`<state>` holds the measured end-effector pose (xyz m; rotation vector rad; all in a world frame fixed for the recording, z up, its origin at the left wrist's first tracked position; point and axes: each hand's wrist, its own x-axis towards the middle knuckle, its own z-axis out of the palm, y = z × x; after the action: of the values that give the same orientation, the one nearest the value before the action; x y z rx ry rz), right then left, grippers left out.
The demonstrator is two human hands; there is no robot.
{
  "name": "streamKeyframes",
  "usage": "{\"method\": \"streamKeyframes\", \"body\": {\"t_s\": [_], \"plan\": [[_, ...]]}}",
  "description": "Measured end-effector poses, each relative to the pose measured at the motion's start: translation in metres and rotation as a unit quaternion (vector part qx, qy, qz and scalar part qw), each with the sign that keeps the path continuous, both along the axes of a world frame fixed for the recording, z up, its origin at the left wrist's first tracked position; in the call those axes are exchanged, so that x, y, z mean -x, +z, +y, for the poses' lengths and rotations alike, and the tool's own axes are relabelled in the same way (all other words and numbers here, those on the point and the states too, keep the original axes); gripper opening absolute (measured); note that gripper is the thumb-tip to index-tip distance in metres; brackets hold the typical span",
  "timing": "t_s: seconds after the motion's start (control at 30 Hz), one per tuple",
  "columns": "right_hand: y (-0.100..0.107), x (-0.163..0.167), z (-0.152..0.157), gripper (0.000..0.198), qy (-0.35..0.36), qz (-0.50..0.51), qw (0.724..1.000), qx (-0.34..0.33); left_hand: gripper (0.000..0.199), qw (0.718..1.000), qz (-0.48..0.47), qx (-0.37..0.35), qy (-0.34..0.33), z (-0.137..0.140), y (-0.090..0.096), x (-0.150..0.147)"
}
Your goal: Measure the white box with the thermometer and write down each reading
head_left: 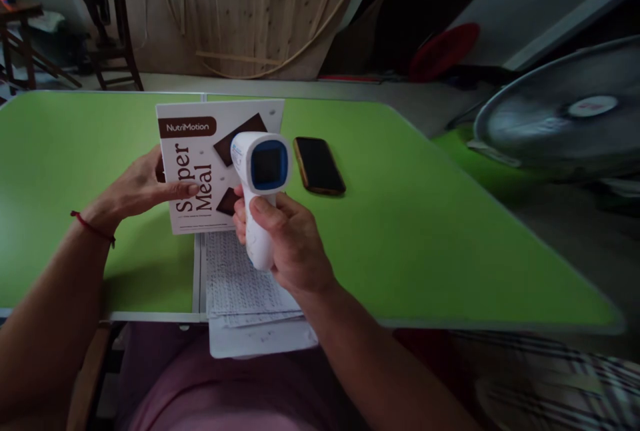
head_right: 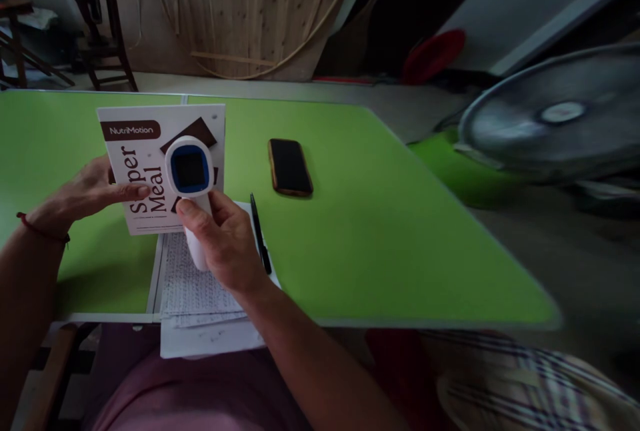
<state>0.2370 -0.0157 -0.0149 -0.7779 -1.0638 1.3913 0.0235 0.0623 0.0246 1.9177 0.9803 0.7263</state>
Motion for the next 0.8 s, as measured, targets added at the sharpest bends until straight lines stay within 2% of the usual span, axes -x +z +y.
{"method": "streamKeyframes", "body": {"t_s": [0.53, 0.8], "plan": [[0.0004, 0.0044, -0.0005, 0.038, -0.002, 0.009, 1.000, 0.003, 0.058, 1.000, 0.018, -0.023, -0.002, 0.0002, 0.0001, 0.0005], [-0.0028, 0.0025, -0.0005, 0.038, 0.003, 0.007, 1.000, 0.005, 0.059, 1.000, 0.007, -0.011, -0.005, 0.0007, -0.0002, 0.0000]]}}
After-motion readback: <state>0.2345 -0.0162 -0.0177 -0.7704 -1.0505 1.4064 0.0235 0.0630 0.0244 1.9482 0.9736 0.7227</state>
